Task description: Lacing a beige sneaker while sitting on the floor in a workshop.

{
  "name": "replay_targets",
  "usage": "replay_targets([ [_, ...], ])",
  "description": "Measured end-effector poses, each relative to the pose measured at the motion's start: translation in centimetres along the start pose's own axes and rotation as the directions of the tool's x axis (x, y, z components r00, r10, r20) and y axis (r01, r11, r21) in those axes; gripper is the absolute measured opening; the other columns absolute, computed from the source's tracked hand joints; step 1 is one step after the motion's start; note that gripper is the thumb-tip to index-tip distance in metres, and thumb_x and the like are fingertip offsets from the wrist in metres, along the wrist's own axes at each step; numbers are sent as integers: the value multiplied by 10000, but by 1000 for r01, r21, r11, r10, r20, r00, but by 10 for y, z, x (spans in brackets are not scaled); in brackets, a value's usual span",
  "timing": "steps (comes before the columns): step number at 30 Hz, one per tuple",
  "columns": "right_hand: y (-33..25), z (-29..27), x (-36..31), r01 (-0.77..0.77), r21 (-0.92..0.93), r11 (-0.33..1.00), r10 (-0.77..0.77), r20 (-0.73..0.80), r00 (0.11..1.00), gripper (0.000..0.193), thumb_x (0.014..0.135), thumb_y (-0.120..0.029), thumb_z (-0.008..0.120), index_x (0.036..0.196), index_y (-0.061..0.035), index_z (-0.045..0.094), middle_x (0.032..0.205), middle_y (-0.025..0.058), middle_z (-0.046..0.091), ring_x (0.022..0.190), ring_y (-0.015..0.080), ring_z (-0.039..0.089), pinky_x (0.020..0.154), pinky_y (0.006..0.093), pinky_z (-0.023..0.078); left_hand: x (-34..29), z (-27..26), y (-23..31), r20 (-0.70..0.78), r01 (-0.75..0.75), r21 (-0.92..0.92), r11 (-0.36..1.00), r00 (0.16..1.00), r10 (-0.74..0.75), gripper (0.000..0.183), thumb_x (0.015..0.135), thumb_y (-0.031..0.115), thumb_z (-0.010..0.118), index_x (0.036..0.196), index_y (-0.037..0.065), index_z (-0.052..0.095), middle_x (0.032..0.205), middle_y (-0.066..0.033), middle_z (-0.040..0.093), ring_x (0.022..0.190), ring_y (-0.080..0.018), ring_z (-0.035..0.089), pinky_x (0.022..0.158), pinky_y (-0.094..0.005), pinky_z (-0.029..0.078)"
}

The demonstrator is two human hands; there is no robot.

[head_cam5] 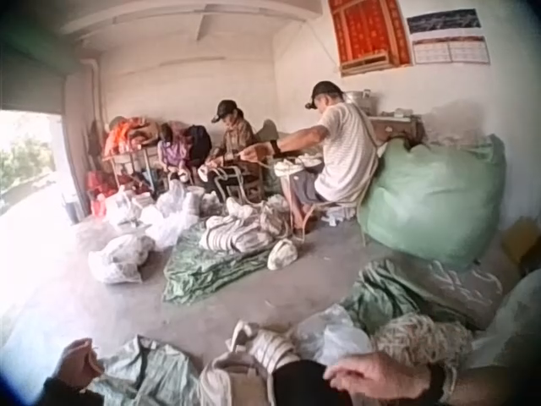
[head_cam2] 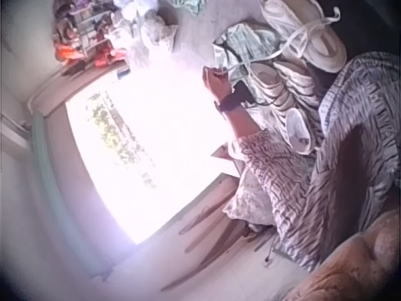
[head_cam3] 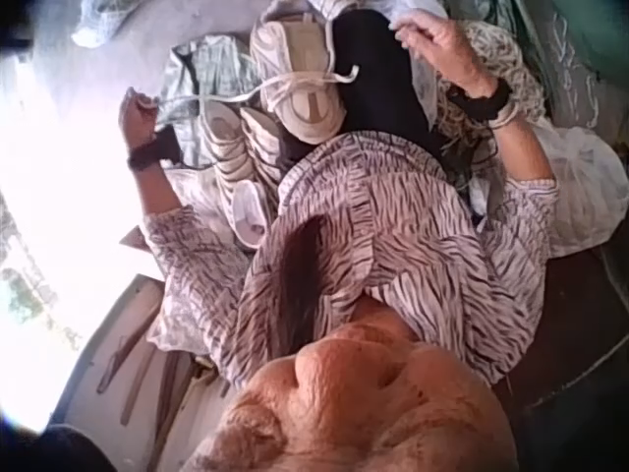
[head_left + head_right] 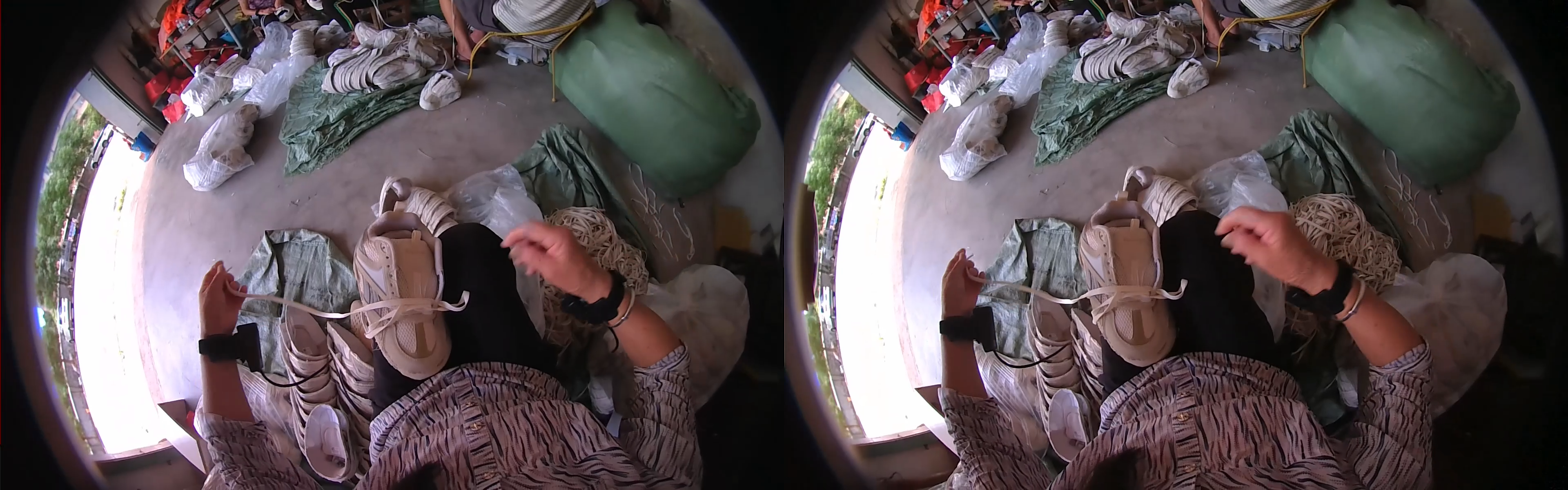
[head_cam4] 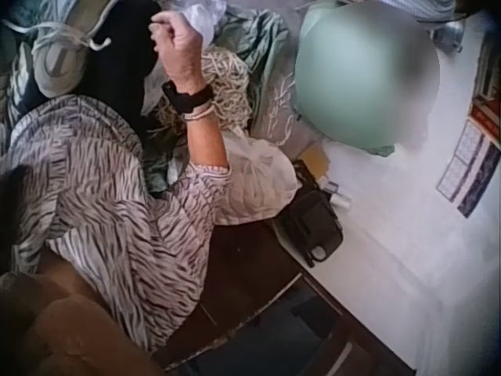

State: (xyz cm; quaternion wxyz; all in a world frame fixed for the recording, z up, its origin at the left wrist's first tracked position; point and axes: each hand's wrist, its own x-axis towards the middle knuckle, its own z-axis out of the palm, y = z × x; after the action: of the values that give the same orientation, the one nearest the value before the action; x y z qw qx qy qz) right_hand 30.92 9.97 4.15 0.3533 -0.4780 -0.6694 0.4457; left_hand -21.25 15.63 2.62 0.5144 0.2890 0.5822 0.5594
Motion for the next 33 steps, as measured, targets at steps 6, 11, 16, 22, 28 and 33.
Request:
replay_targets([
  [6,-23,107,33,637,-434,637,-457,453,766,196,808,-151,586,991,-84,610,738,94,560,658,279,633,562,354,520,-48,129,25,332,-64,-35,997,941,72,166,909,60,474,1050,57,562,797,12,506,668,-65,469,677,-265,447],
  [11,-24,110,41,629,-385,675,-487,408,772,73,791,-106,568,820,-55,611,778,99,551,684,283,637,581,369,525,-65,127,28,445,-75,-27,997,892,79,163,899,57,477,1021,39,583,838,17,514,696,-58,471,680,-241,432],
  [16,-26,110,34,553,-222,803,-449,384,806,73,781,-80,573,836,-35,589,835,114,515,713,283,635,598,371,521,-97,141,-9,447,-90,220,971,894,-18,180,869,77,529,1022,29,611,856,23,506,723,-59,463,677,-228,412],
  [22,-33,104,34,623,-401,672,-381,533,755,145,778,-77,596,903,-14,559,879,125,492,815,285,621,707,365,514,-111,156,-64,674,-524,420,741,727,132,138,784,97,696,898,37,646,838,-26,542,742,-116,518,683,-255,425],
  [28,-28,106,35,372,158,915,-403,275,873,88,836,-16,580,914,-18,540,967,79,568,790,163,605,680,264,493,-100,155,-63,714,-588,508,630,696,74,115,776,69,665,885,48,637,888,-46,562,819,-159,556,713,-293,447],
  [33,-32,97,33,-149,487,861,-20,325,945,104,923,-122,527,965,-27,534,836,23,616,656,59,548,586,201,461,-99,149,-65,704,-558,490,670,707,74,159,759,16,597,907,47,644,914,-73,560,882,-202,555,762,-309,464],
])
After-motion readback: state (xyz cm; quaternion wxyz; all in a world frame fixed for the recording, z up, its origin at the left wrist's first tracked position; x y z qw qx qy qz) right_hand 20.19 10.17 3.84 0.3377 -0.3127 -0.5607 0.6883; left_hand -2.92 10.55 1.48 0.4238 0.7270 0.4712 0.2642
